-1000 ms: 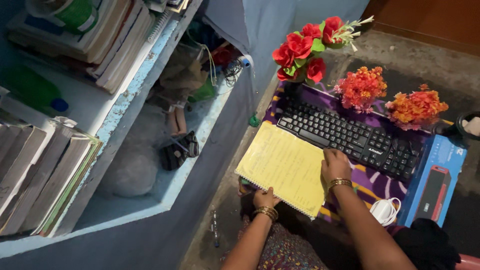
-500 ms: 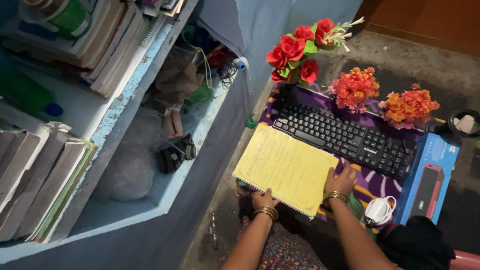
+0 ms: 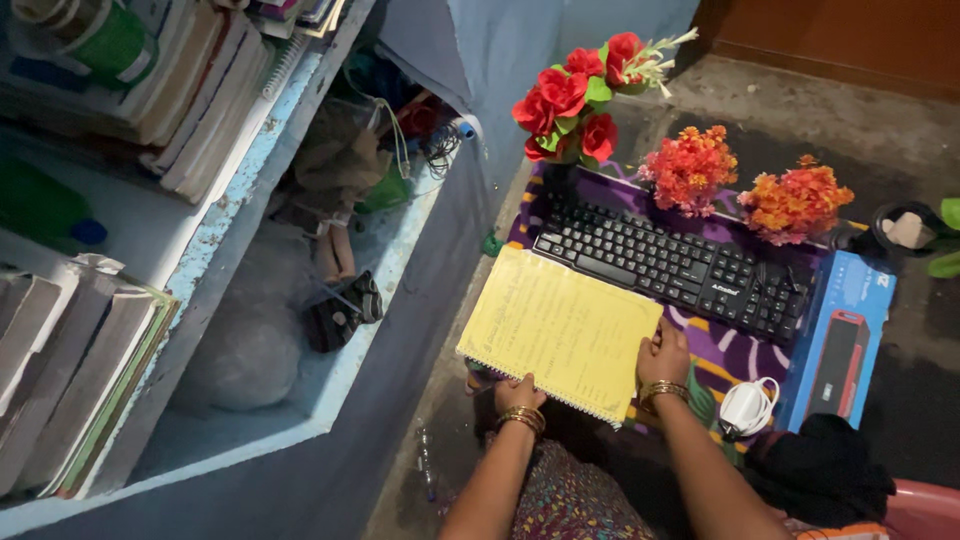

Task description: The person wipes a long black object with a cloth, places it into a blue box, and closes the box. They then handle a white charger and cable, a yellow notebook, and a black cloth, arranging them on a table with a keyboard and artificial flowers.

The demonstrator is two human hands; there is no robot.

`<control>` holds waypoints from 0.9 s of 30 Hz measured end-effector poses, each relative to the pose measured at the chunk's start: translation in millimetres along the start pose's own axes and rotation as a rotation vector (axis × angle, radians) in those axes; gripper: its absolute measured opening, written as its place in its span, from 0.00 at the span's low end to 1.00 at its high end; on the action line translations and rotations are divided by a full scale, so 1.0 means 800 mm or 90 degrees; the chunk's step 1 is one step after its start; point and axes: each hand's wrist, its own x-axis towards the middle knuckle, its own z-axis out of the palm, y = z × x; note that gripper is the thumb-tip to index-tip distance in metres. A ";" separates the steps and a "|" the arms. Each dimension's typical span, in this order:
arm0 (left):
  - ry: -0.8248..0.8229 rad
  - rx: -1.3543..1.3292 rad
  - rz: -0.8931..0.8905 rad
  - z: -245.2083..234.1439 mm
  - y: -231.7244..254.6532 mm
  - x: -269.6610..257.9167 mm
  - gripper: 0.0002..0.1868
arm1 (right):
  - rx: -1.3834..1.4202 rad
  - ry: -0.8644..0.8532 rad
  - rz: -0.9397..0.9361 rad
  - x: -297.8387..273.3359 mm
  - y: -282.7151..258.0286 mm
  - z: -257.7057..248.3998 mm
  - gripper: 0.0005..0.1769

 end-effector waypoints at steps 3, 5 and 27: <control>-0.012 -0.049 0.002 0.005 0.003 -0.003 0.16 | -0.028 -0.004 -0.036 -0.006 0.002 -0.009 0.28; -0.028 -0.028 0.016 0.004 0.005 -0.009 0.16 | -0.004 -0.027 0.063 -0.011 -0.005 -0.005 0.28; 0.081 0.115 -0.004 0.024 -0.012 -0.024 0.25 | 0.000 0.013 0.117 0.002 0.007 -0.014 0.27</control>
